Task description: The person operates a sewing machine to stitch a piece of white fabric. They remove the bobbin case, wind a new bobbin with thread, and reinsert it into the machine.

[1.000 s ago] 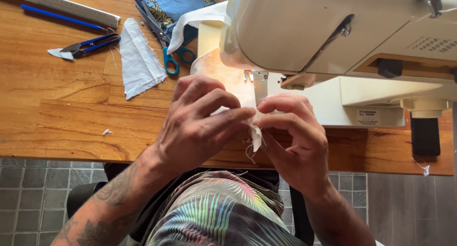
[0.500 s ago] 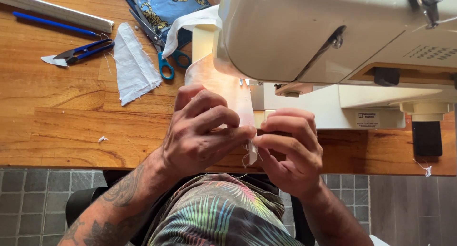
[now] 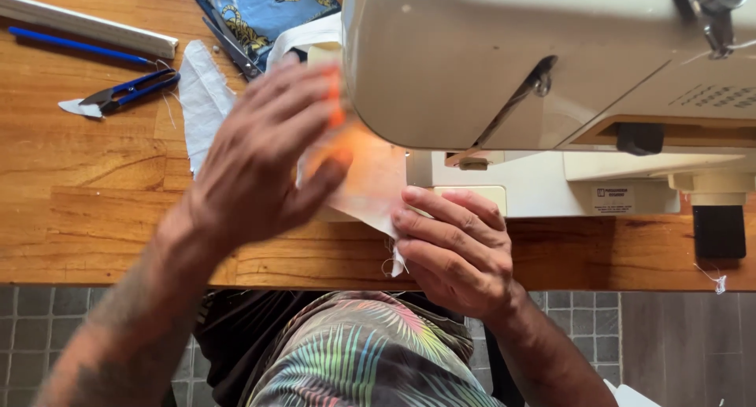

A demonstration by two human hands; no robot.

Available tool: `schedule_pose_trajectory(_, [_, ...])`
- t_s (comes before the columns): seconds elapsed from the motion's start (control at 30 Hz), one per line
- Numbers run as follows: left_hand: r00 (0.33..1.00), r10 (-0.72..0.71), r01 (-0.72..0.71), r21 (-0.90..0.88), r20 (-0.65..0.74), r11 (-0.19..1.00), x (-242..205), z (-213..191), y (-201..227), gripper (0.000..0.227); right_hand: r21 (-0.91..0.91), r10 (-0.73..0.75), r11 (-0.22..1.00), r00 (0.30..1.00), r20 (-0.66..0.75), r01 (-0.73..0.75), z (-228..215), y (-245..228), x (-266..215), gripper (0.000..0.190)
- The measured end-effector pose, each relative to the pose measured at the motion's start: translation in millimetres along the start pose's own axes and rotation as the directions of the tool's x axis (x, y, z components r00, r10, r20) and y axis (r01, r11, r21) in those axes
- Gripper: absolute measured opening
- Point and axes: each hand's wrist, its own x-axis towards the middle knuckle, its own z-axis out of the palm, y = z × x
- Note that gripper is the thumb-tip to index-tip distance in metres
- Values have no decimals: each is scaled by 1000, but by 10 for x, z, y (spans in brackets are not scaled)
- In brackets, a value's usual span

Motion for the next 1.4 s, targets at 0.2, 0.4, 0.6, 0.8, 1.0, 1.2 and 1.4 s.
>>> schedule_pose_trajectory(0.2, [937, 33, -50, 40, 348, 998, 328, 4, -277, 25, 2, -6, 1000, 1000, -14, 6, 5, -5, 8, 9])
schedule_pose_trajectory(0.4, [964, 65, -97, 115, 257, 989, 267, 73, -349, 21, -28, -9, 1000, 1000, 2, 9, 15, 15, -16, 8])
schedule_pose_trajectory(0.6, [964, 71, -96, 84, 257, 992, 264, 70, -442, 19, -80, -23, 997, 999, -25, 21, 53, -21, 101, 9])
schedule_pose_trajectory(0.8, [958, 86, -113, 84, 273, 990, 306, 69, -524, 22, -115, 11, 993, 1000, -19, -13, 75, -45, 96, 8])
schedule_pose_trajectory(1.0, [953, 106, -123, 45, 283, 991, 363, 62, -588, 33, -156, 48, 986, 999, -27, -51, 105, -59, 121, 9])
schedule_pose_trajectory(1.2, [956, 129, -146, 47, 265, 988, 368, 69, -659, 31, -164, 88, 982, 996, -25, -91, 130, -85, 149, 9])
schedule_pose_trajectory(1.4, [984, 56, -82, 153, 168, 985, 314, -92, -319, 20, -226, 116, 967, 993, -19, -118, 129, -124, 194, 9])
